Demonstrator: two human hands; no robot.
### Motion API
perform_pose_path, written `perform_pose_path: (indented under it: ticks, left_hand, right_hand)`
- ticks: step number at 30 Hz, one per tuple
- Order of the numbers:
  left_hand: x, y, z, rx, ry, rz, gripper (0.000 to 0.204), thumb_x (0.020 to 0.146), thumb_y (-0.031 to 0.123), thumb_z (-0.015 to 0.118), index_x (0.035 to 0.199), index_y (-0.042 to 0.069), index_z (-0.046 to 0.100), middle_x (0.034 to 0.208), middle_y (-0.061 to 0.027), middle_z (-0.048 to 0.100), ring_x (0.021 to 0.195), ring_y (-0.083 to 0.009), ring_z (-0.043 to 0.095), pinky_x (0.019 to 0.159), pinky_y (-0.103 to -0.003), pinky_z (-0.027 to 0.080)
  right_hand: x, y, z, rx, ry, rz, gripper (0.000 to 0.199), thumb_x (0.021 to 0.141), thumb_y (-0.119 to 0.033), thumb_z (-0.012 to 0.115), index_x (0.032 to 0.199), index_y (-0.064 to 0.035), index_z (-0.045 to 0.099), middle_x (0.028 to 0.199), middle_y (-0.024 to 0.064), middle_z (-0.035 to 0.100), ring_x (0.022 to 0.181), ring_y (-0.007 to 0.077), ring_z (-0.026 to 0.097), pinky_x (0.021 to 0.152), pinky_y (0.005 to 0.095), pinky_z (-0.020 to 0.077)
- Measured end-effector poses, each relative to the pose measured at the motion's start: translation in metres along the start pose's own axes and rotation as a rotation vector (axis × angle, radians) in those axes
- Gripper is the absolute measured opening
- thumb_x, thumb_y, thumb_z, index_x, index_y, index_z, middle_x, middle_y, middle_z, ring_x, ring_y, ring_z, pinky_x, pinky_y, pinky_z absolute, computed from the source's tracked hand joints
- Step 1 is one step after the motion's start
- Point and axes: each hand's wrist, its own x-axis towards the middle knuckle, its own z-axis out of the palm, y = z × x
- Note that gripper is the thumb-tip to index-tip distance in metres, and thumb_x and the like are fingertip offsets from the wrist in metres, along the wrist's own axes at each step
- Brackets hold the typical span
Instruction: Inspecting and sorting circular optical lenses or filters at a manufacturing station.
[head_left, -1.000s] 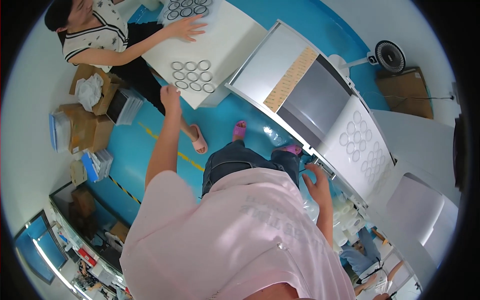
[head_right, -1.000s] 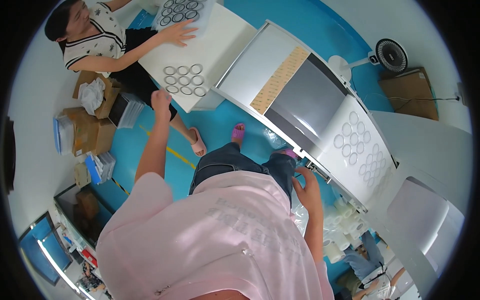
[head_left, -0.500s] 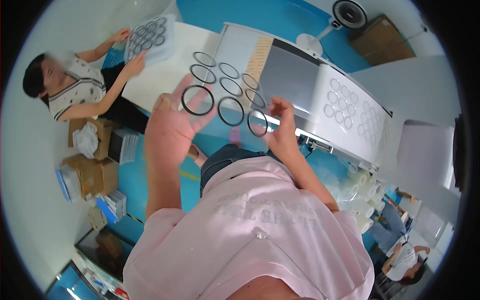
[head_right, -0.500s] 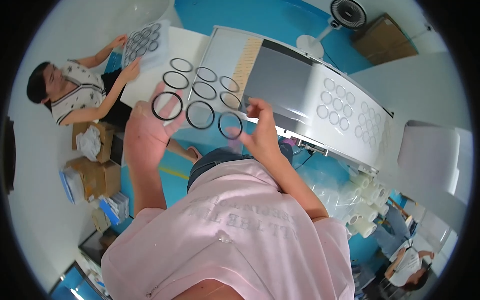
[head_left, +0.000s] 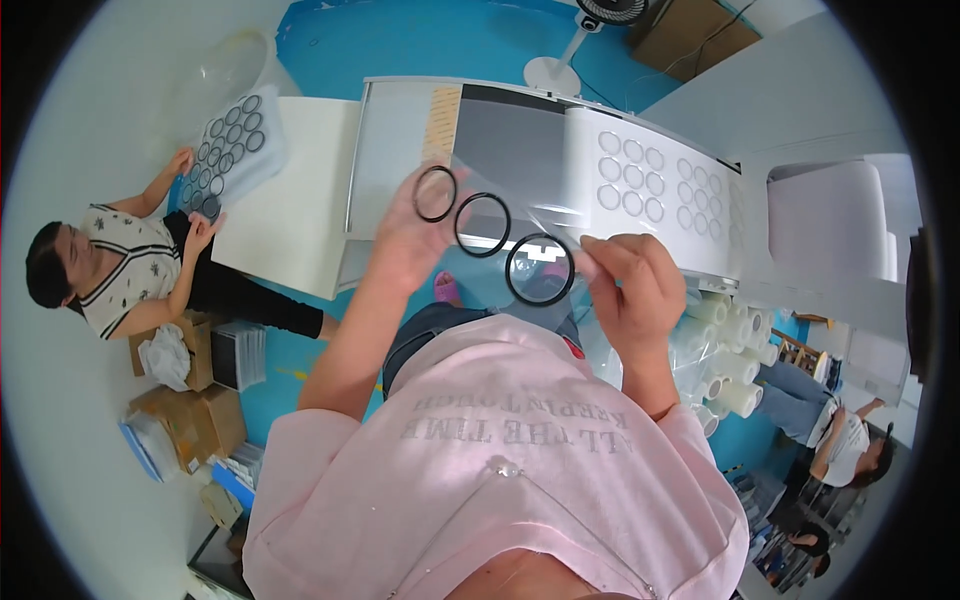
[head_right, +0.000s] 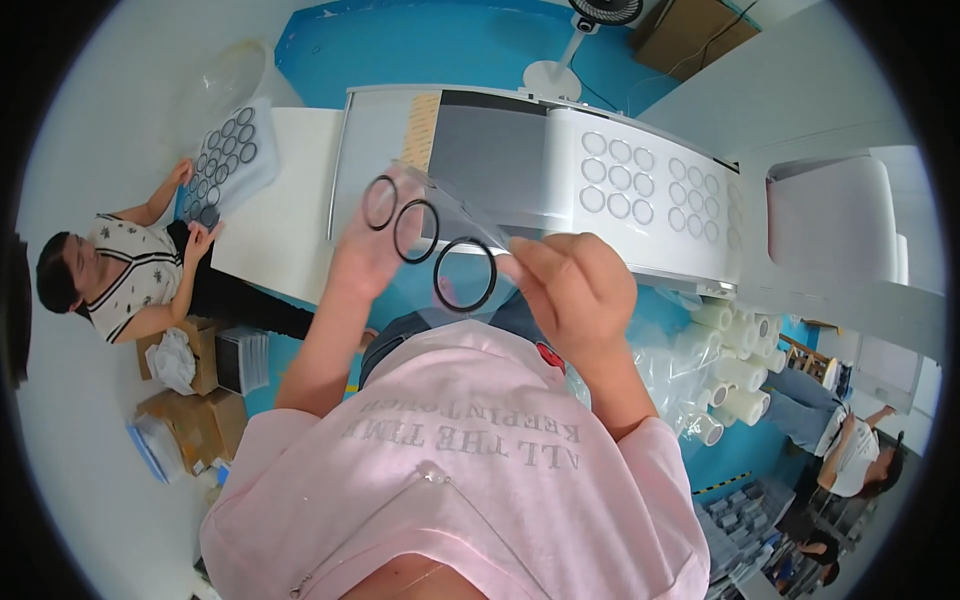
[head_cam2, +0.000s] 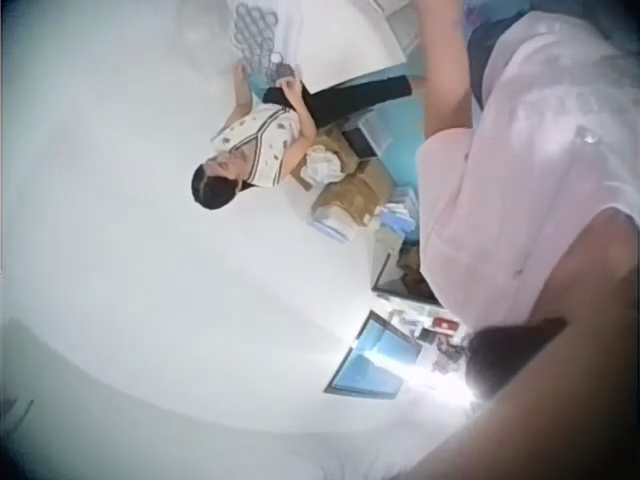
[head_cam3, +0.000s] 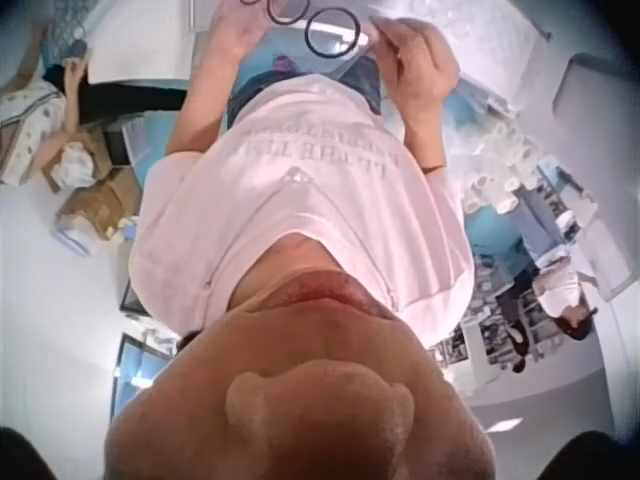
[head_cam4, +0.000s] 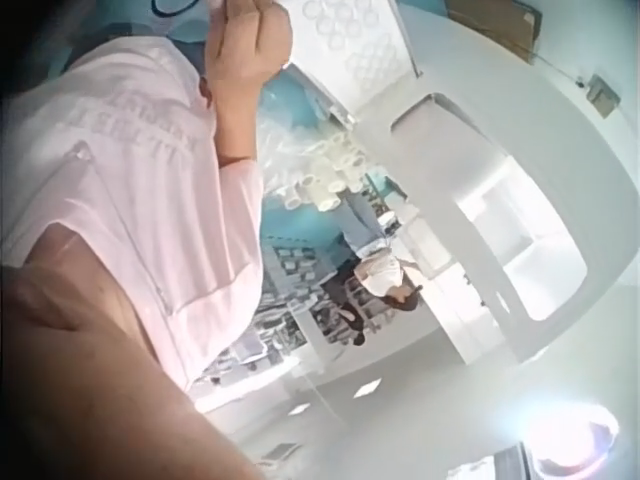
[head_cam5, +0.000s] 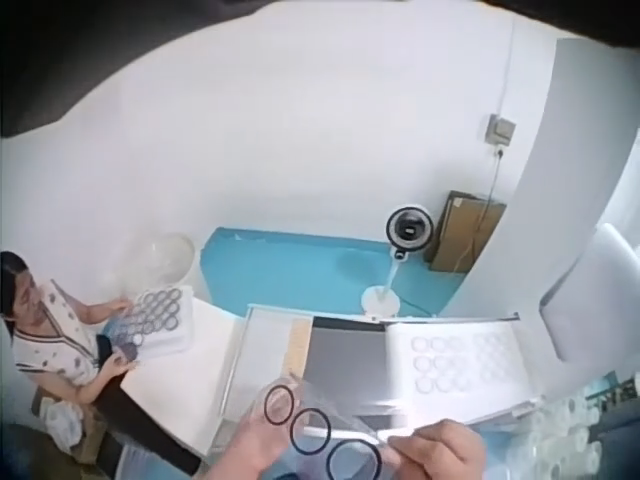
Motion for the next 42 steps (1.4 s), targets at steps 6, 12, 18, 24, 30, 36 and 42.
perform_pose_path:
  ticks: [6, 12, 18, 24, 30, 36, 42]
  left_hand:
    - [0.032, -0.046, -0.023, 0.777, 0.003, -0.160, 0.045, 0.089, 0.024, 0.067, 0.128, 0.005, 0.052, 0.100, -0.0021, 0.056, 0.086, -0.0116, 0.052, 0.078, -0.027, 0.044]
    - [0.050, -0.081, -0.025, 0.876, 0.055, -0.114, 0.045, 0.086, 0.029, 0.071, 0.119, 0.002, 0.060, 0.101, -0.0025, 0.057, 0.088, -0.0098, 0.052, 0.077, -0.025, 0.044]
    - [0.054, -0.099, -0.019, 0.844, -0.051, -0.083, 0.027, 0.087, 0.020, 0.070, 0.104, 0.000, 0.065, 0.088, -0.0006, 0.061, 0.078, -0.0082, 0.053, 0.072, -0.023, 0.045]
    - [0.051, -0.062, 0.006, 1.076, -0.004, 0.398, 0.013, 0.088, 0.014, 0.067, 0.087, 0.002, 0.064, 0.074, -0.0016, 0.061, 0.065, -0.0107, 0.055, 0.057, -0.025, 0.044]
    - [0.044, -0.013, 0.087, 1.859, -0.314, 1.195, 0.004, 0.079, 0.012, 0.065, 0.081, 0.012, 0.063, 0.080, -0.0007, 0.056, 0.080, -0.0190, 0.056, 0.081, -0.037, 0.040]
    - [0.042, -0.015, 0.116, 2.188, -0.541, 1.513, 0.009, 0.071, 0.012, 0.063, 0.075, 0.016, 0.057, 0.081, 0.0028, 0.055, 0.084, -0.0153, 0.053, 0.087, -0.036, 0.035]
    - [0.049, -0.028, 0.082, 1.986, -0.127, 1.773, 0.042, 0.076, 0.018, 0.068, 0.116, 0.012, 0.057, 0.113, -0.0034, 0.053, 0.109, -0.0214, 0.049, 0.095, -0.038, 0.032]
  right_hand:
    - [-0.007, 0.042, -0.004, 0.408, 0.031, 0.812, 0.020, 0.091, -0.017, 0.067, 0.080, -0.0005, 0.062, 0.064, -0.0045, 0.052, 0.054, 0.0020, 0.043, 0.048, 0.0185, 0.0321]
    - [-0.020, 0.058, -0.011, 0.356, -0.004, 0.895, 0.023, 0.090, -0.021, 0.069, 0.081, -0.0011, 0.063, 0.063, -0.0046, 0.052, 0.053, 0.0017, 0.041, 0.047, 0.0185, 0.0316]
    - [-0.022, 0.066, -0.024, 0.307, -0.005, 0.877, 0.024, 0.089, -0.021, 0.069, 0.080, -0.0009, 0.062, 0.063, -0.0044, 0.052, 0.052, 0.0021, 0.041, 0.047, 0.0183, 0.0311]
    - [-0.045, 0.087, -0.036, 0.196, -0.065, 1.017, 0.024, 0.088, -0.022, 0.070, 0.082, -0.0007, 0.062, 0.064, -0.0030, 0.052, 0.053, 0.0048, 0.043, 0.048, 0.0200, 0.0337]
    - [-0.037, 0.074, -0.018, -0.263, -0.081, 0.713, 0.041, 0.078, -0.017, 0.078, 0.110, -0.0013, 0.057, 0.086, 0.0048, 0.053, 0.075, 0.0144, 0.052, 0.064, 0.0267, 0.0425]
    - [0.006, 0.044, 0.001, -0.439, 0.045, 0.082, 0.034, 0.065, -0.011, 0.083, 0.097, -0.0114, 0.068, 0.097, 0.0040, 0.057, 0.085, 0.0201, 0.052, 0.073, 0.0314, 0.0427]
    - [0.000, 0.043, 0.002, -0.250, 0.017, 0.195, 0.014, 0.073, -0.005, 0.077, 0.077, -0.0067, 0.064, 0.072, 0.0013, 0.058, 0.065, 0.0148, 0.054, 0.062, 0.0262, 0.0422]
